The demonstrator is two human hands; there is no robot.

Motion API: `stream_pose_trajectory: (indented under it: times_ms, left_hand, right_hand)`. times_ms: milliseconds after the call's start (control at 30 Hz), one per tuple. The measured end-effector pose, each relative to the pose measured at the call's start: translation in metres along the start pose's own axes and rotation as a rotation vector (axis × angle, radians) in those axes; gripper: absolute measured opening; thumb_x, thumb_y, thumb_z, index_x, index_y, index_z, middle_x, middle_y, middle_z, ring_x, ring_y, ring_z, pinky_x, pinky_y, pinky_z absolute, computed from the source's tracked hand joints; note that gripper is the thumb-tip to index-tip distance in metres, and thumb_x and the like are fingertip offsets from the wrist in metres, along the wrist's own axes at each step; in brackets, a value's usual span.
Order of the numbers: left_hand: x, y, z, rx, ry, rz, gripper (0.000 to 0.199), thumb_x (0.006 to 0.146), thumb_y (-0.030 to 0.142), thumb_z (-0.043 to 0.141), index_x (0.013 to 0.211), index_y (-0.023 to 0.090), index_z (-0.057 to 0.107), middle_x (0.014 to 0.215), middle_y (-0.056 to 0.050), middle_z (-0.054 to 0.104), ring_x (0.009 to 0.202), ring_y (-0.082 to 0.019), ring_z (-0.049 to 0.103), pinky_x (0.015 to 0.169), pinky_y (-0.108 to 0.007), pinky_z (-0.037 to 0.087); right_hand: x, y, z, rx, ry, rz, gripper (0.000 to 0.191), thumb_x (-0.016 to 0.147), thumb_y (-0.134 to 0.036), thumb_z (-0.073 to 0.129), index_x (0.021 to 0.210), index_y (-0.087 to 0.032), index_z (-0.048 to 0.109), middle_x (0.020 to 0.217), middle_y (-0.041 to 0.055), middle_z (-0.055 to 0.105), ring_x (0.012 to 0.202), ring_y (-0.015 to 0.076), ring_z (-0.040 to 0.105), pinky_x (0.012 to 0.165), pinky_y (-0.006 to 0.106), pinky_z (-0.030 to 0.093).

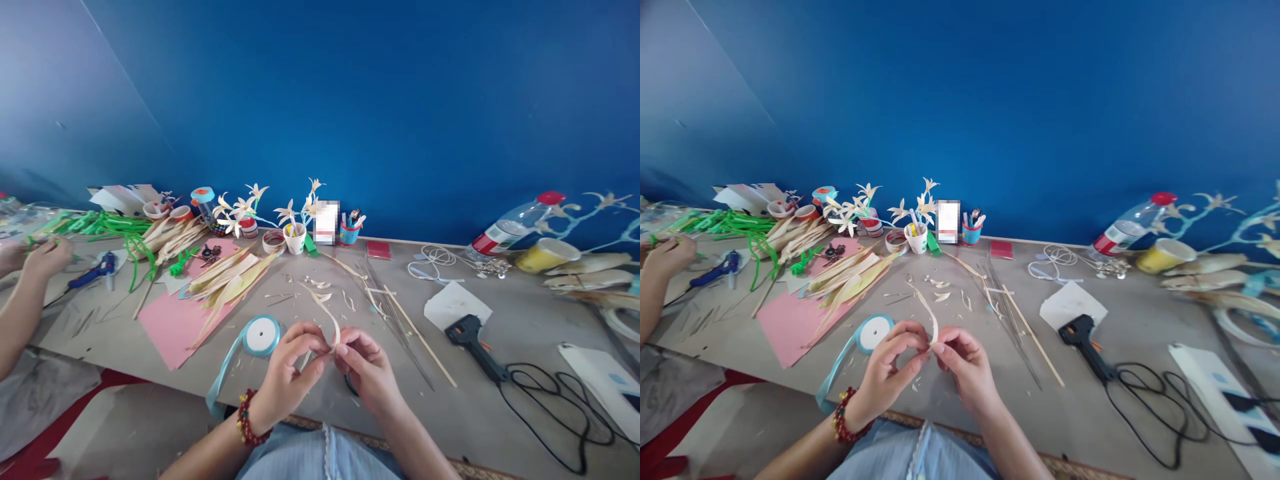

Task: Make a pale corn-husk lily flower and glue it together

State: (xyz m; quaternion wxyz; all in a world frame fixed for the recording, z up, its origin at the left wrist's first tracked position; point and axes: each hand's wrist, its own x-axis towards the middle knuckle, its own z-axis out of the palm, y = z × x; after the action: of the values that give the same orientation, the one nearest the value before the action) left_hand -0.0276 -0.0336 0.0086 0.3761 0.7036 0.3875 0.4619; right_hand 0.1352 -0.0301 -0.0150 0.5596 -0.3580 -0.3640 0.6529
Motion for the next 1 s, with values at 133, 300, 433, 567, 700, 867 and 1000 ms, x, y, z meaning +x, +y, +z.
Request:
stream_pose_trajectory:
  times_ms: [133,300,433,567,700,867,1000]
  left_hand:
    - [0.003,-0.004,0.000,0.007,0.009,-0.004,0.007,0.089,0.020,0.058,0.084,0.020,0.063,0.086,-0.007,0.063,0.090,-0.022,0.059,0.080,-0.034,0.049]
    - [0.002,-0.014,-0.005,-0.209,0.096,-0.165,0.009,0.086,0.026,0.066,0.081,0.019,0.066,0.084,-0.005,0.064,0.083,-0.018,0.060,0.077,-0.030,0.048]
    - [-0.003,-0.023,-0.013,-0.366,0.211,-0.304,0.011,0.082,0.029,0.070,0.081,0.019,0.067,0.081,-0.003,0.066,0.080,-0.016,0.060,0.075,-0.027,0.047]
    - [-0.003,-0.028,-0.021,-0.523,0.259,-0.346,0.010,0.082,0.027,0.071,0.081,0.019,0.067,0.079,-0.001,0.066,0.077,-0.013,0.057,0.074,-0.026,0.046]
    - [0.004,-0.028,-0.027,-0.683,0.237,-0.369,0.016,0.083,0.028,0.071,0.073,0.017,0.065,0.077,-0.003,0.064,0.076,-0.013,0.056,0.074,-0.027,0.045]
    - [0.013,-0.021,-0.030,-0.755,0.287,-0.392,0.016,0.075,0.028,0.078,0.075,0.016,0.067,0.073,-0.001,0.063,0.069,-0.012,0.055,0.070,-0.026,0.045]
    - [0.017,-0.013,-0.028,-0.822,0.328,-0.369,0.014,0.077,0.027,0.076,0.076,0.016,0.066,0.071,-0.001,0.063,0.067,-0.011,0.056,0.068,-0.024,0.045]
  right_hand:
    - [-0.002,-0.007,-0.004,-0.181,-0.015,-0.003,0.023,0.078,-0.044,0.076,0.079,-0.022,0.069,0.071,-0.0011,0.058,0.054,0.0107,0.042,0.050,0.024,0.034]
    - [-0.010,-0.015,-0.038,-0.938,-0.083,-0.124,0.020,0.089,-0.041,0.060,0.086,-0.022,0.066,0.074,0.0010,0.062,0.060,0.0159,0.054,0.056,0.027,0.041]
    - [-0.025,-0.004,-0.068,-1.475,-0.153,-0.189,0.012,0.085,-0.031,0.061,0.094,-0.024,0.065,0.099,0.0070,0.070,0.081,0.0243,0.067,0.065,0.031,0.049]
    - [-0.033,0.006,-0.075,-1.679,-0.172,-0.205,0.021,0.084,-0.027,0.061,0.104,-0.026,0.063,0.102,0.0082,0.071,0.088,0.0272,0.070,0.066,0.033,0.052]
    - [-0.028,-0.001,-0.073,-1.666,-0.180,-0.113,0.011,0.080,-0.023,0.061,0.090,-0.024,0.063,0.093,0.0078,0.071,0.081,0.0267,0.070,0.063,0.033,0.051]
    - [-0.019,-0.005,-0.082,-1.363,-0.187,0.086,0.011,0.082,-0.034,0.060,0.088,-0.024,0.062,0.067,0.0009,0.065,0.059,0.0205,0.061,0.057,0.031,0.044]
    - [-0.024,0.003,-0.076,-0.799,-0.196,0.127,0.037,0.084,-0.057,0.059,0.093,-0.021,0.061,0.071,0.0037,0.063,0.060,0.0183,0.055,0.054,0.028,0.042]
